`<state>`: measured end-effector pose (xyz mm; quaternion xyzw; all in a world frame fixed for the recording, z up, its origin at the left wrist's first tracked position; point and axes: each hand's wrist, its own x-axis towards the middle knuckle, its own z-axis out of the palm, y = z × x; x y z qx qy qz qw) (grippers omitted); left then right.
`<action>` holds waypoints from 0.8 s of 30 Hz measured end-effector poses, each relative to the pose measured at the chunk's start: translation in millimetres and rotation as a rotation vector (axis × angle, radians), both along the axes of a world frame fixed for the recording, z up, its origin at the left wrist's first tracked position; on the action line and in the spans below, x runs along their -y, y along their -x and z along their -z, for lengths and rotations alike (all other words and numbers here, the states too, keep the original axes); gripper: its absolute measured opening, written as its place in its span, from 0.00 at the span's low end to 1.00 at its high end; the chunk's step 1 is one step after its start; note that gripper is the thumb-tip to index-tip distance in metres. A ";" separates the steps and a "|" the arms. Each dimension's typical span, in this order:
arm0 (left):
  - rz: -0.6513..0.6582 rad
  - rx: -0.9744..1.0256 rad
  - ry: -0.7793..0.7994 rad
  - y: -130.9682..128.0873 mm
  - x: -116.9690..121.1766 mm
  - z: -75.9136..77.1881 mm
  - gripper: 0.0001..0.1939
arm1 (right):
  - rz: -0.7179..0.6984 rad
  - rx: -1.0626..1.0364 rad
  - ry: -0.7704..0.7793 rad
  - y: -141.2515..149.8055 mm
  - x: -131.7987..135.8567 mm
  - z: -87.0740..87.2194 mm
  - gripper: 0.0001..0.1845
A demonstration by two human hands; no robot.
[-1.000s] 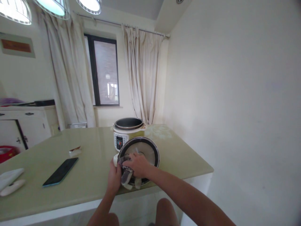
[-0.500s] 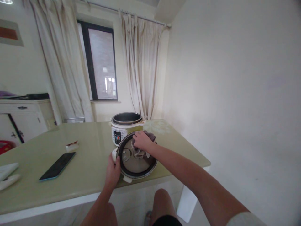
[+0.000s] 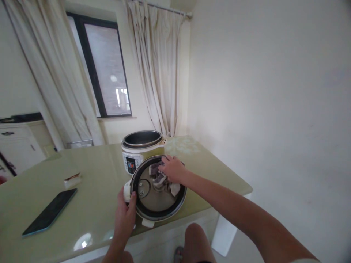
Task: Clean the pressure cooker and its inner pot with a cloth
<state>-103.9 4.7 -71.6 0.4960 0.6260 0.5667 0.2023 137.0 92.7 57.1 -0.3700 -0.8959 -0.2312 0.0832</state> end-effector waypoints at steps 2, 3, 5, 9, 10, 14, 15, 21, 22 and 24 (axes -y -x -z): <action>-0.019 -0.010 0.013 0.2 -0.2 0.6 0.36 | 0.042 -0.001 0.093 -8.5 8.3 -0.2 0.17; -0.028 -0.023 0.012 -0.5 -0.1 0.5 0.36 | 0.042 0.012 0.143 -12.2 12.3 0.0 0.17; -0.049 -0.059 -0.008 -4.0 0.5 -0.9 0.36 | 0.001 0.053 0.235 -16.6 20.6 1.5 0.15; -0.101 -0.105 -0.054 -18.7 1.0 -7.7 0.34 | -0.197 0.133 0.323 -6.3 39.8 13.2 0.14; -0.106 -0.107 -0.052 -22.4 0.6 -9.4 0.34 | -0.244 0.131 0.292 0.1 44.3 18.0 0.14; -0.074 -0.109 -0.024 -30.0 -1.5 -12.8 0.36 | -0.345 0.025 0.058 26.7 51.0 38.7 0.10; -0.069 -0.104 -0.023 -30.1 -1.5 -12.9 0.37 | -0.343 -0.013 0.021 30.7 48.9 43.2 0.08; -0.062 -0.063 0.004 -23.4 0.5 -8.8 0.41 | -0.178 -0.415 -0.067 7.1 17.5 53.6 0.14; -0.059 -0.029 -0.004 -21.6 -0.4 -7.2 0.42 | -0.145 -0.556 -0.060 -5.2 11.5 53.4 0.17; -0.024 0.090 0.017 -19.5 -3.4 -3.7 0.44 | -0.092 -0.923 -0.050 -35.3 0.0 54.0 0.23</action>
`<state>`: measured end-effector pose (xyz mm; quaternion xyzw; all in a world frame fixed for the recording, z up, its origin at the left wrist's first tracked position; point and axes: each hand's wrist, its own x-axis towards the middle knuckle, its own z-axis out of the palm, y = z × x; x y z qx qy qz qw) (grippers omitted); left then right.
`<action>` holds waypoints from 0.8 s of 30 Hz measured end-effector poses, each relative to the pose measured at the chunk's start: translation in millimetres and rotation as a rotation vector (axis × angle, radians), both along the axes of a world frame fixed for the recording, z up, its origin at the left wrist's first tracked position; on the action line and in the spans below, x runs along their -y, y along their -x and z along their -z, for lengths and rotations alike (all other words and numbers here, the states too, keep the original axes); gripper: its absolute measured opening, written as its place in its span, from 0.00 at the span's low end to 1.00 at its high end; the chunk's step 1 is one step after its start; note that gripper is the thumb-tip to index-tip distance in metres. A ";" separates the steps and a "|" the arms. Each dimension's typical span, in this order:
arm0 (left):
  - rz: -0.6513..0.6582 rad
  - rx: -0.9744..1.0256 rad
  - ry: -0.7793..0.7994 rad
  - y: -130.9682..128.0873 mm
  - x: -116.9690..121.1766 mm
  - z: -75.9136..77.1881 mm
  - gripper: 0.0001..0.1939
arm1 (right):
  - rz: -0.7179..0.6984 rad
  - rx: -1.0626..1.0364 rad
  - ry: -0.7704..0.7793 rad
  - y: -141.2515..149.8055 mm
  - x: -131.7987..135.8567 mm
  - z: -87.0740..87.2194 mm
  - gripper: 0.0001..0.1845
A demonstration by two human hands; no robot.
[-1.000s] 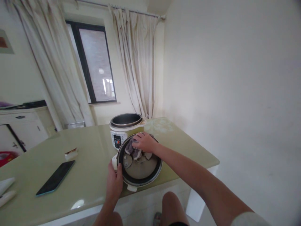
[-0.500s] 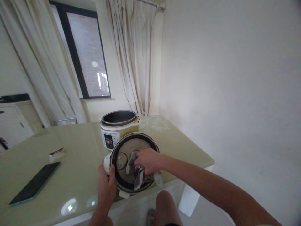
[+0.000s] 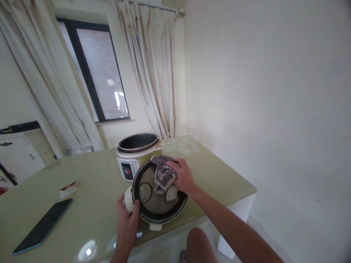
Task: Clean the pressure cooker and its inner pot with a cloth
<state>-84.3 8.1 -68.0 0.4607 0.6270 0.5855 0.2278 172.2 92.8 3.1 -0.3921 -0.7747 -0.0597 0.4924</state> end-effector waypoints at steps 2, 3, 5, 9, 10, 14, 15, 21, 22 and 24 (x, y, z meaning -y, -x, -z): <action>0.079 0.178 0.083 -3.1 -2.9 2.9 0.47 | 0.032 -0.415 0.017 -34.9 -10.4 5.2 0.23; 0.124 0.279 0.127 -7.5 -3.9 3.6 0.46 | 0.065 -0.608 0.025 -52.8 -14.9 10.3 0.23; 0.196 0.469 0.187 -22.6 -4.8 3.0 0.42 | 0.144 -0.887 0.084 -87.2 -22.3 25.0 0.24; 0.216 0.695 0.235 -67.7 -9.6 -6.2 0.27 | 0.296 -0.901 0.248 -136.8 -29.2 60.5 0.28; 0.211 0.728 0.251 -79.6 -12.9 -9.4 0.24 | 0.342 -0.876 0.238 -143.9 -29.7 67.2 0.28; 0.234 0.838 0.275 -125.9 -38.9 -21.3 0.21 | 0.544 -0.845 0.141 -154.7 -31.4 78.4 0.30; 0.237 0.857 0.264 -137.5 -48.6 -23.5 0.21 | 0.583 -0.833 0.132 -154.9 -32.2 78.4 0.30; 0.179 0.970 0.198 -200.5 -127.5 -33.2 0.23 | 0.680 -0.751 0.160 -152.3 -37.4 79.0 0.28; 0.160 0.987 0.192 -207.9 -141.9 -35.1 0.24 | 0.674 -0.735 0.172 -151.9 -37.9 79.8 0.28; 0.124 1.009 0.188 -219.0 -169.2 -39.1 0.24 | 0.649 -0.695 0.194 -150.7 -38.5 81.4 0.27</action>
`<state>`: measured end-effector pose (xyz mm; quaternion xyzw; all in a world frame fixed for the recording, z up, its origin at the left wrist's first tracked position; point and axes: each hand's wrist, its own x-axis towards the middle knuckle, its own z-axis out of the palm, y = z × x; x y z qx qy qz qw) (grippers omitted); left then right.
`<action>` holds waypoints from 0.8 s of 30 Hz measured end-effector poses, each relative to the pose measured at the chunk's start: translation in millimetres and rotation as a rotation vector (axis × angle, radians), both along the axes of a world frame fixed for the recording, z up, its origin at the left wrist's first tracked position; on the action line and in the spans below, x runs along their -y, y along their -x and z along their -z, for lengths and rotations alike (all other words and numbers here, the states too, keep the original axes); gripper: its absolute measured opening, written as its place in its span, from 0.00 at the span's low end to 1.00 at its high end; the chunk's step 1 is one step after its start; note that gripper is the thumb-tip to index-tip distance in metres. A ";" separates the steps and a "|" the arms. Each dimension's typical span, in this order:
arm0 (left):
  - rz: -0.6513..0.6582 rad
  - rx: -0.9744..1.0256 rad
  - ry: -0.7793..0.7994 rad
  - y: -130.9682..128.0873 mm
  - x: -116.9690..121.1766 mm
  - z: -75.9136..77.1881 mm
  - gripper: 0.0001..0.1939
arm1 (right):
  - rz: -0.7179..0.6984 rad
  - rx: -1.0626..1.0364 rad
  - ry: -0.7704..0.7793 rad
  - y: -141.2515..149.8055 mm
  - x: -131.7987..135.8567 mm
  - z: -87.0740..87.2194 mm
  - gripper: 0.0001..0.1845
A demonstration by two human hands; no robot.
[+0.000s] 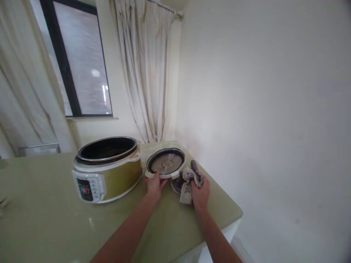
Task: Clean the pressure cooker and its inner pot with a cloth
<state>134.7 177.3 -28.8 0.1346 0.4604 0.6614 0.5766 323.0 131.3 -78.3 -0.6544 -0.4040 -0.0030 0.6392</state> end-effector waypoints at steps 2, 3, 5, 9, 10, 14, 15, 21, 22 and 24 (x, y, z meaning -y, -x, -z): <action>-0.018 0.007 0.009 -6.9 -23.4 -4.0 0.23 | -0.038 0.029 0.012 1.6 -0.2 0.7 0.26; -0.017 0.009 0.011 -9.0 -33.2 -5.9 0.23 | -0.055 0.037 0.017 2.5 -0.2 0.7 0.26; -0.008 0.005 0.014 -10.9 -49.2 -9.8 0.22 | -0.087 0.047 0.029 4.4 0.0 0.2 0.25; 0.024 -0.044 0.045 -7.6 -66.1 -15.0 0.22 | -0.105 0.059 0.053 6.7 0.1 -1.5 0.24; 0.039 -0.068 0.056 -5.4 -66.6 -14.8 0.22 | -0.105 0.062 0.061 6.8 -0.1 -1.8 0.24; 0.104 -0.225 0.094 7.3 -47.5 -6.9 0.28 | -0.104 0.056 0.090 5.8 -0.7 -3.1 0.26; 0.109 -0.273 0.092 11.6 -37.4 -5.3 0.29 | -0.102 0.054 0.095 5.5 -0.8 -3.4 0.26; 0.260 -0.920 -0.516 66.8 24.2 -55.8 0.15 | -0.084 0.087 0.124 5.3 -2.3 -3.7 0.26; 0.219 -1.127 -0.650 83.0 27.0 -75.4 0.15 | -0.079 0.093 0.125 5.5 -2.5 -3.6 0.26; 0.090 -1.534 -0.738 119.3 23.7 -115.6 0.14 | -0.077 0.098 0.123 5.9 -2.8 -3.7 0.26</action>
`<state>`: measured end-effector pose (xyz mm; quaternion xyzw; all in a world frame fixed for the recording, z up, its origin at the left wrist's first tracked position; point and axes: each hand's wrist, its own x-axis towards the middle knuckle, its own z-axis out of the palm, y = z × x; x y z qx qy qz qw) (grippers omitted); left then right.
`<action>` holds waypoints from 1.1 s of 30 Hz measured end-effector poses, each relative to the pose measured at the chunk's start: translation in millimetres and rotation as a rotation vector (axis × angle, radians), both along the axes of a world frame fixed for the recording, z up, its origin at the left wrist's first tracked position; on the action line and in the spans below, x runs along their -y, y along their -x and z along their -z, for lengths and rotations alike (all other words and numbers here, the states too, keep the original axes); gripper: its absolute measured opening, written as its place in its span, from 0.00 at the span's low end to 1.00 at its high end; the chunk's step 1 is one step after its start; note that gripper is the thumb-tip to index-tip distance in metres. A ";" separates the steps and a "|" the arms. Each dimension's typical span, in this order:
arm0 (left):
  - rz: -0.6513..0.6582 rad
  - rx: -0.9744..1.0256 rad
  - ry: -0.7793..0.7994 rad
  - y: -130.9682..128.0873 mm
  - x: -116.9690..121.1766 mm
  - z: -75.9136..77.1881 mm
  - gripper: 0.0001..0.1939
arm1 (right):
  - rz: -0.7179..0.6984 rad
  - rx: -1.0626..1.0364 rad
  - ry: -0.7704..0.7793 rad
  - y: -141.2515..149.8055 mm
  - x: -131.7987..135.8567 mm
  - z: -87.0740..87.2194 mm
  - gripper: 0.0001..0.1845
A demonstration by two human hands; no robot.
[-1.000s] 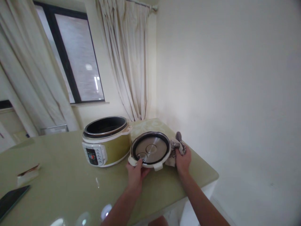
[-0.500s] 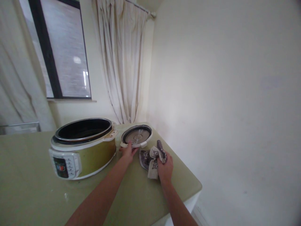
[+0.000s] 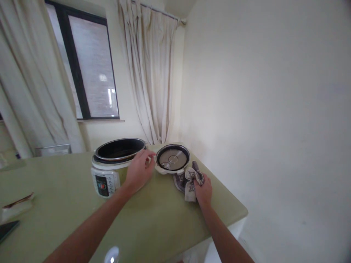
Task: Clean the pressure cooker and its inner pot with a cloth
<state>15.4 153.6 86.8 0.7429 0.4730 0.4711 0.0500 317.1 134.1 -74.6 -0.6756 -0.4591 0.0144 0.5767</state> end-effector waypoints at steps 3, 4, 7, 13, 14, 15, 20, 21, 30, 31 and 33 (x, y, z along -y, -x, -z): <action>-0.290 -0.365 -0.001 52.5 -16.6 -41.7 0.20 | -0.011 -0.006 -0.001 0.4 0.5 -0.8 0.26; -0.333 -0.469 0.118 66.4 -21.7 -48.0 0.23 | -0.016 -0.006 0.002 0.5 0.8 -1.1 0.26; -0.353 -0.648 0.403 91.4 -28.3 -52.2 0.30 | -0.005 -0.004 0.015 0.4 0.7 -1.3 0.27; -0.402 -0.691 0.306 95.7 -23.5 -67.6 0.28 | 0.002 -0.003 0.023 -2.0 -3.5 2.4 0.27; -0.416 -0.671 0.285 95.5 -23.7 -73.1 0.29 | 0.001 0.002 0.023 -2.4 -4.0 2.8 0.27; -0.437 -0.642 0.262 95.3 -24.2 -78.8 0.29 | -0.001 0.007 0.026 -2.6 -4.2 2.9 0.27; -0.664 -0.265 0.138 97.0 -17.2 -109.2 0.34 | 0.006 0.018 0.062 -1.7 -3.5 1.0 0.26; -0.718 -0.152 0.090 98.2 -12.3 -116.0 0.36 | 0.006 0.022 0.062 -1.5 -3.3 0.7 0.26; -0.396 0.137 -0.457 107.3 90.6 -144.2 0.19 | 0.024 0.056 0.134 -0.3 0.1 -4.1 0.26; -0.354 0.086 -0.495 104.0 105.8 -138.4 0.18 | 0.018 0.050 0.134 0.2 1.1 -4.7 0.25; -0.272 -0.038 -0.605 94.9 134.5 -120.4 0.18 | 0.004 0.042 0.125 1.0 3.1 -5.5 0.25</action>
